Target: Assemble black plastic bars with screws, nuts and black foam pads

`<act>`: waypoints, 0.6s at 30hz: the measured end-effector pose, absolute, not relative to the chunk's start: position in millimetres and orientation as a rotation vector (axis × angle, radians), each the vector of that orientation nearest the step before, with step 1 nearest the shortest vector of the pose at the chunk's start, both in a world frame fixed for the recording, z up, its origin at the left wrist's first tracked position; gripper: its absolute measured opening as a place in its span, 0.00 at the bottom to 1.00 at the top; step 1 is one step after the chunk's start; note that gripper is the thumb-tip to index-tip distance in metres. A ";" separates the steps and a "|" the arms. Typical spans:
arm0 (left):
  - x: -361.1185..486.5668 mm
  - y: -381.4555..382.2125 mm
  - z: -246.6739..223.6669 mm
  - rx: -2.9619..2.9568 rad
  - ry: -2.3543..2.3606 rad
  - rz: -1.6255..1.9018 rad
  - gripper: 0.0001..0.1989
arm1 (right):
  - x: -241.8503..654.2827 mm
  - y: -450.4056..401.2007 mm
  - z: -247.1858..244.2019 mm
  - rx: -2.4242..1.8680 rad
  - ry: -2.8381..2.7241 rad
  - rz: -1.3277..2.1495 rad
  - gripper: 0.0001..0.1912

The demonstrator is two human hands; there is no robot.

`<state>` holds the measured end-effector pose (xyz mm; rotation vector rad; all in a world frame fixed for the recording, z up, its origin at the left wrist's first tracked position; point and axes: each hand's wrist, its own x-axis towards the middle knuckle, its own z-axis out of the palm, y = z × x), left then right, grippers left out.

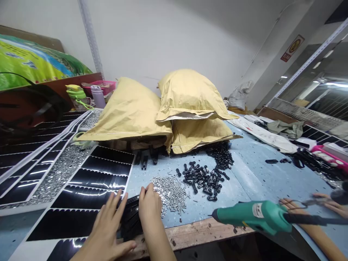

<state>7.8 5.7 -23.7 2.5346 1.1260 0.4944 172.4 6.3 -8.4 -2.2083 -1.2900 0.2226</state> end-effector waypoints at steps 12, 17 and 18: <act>21.4 23.1 -12.0 2.650 1.035 0.482 0.45 | 183.2 -26.4 30.7 -1.661 -1.593 0.238 0.19; 17.6 17.6 19.3 2.622 0.861 0.463 0.41 | 172.2 -41.8 54.5 -1.125 -1.822 0.564 0.12; 16.9 15.8 22.5 2.565 0.844 0.475 0.40 | 170.9 -44.1 54.7 -1.097 -1.812 0.550 0.09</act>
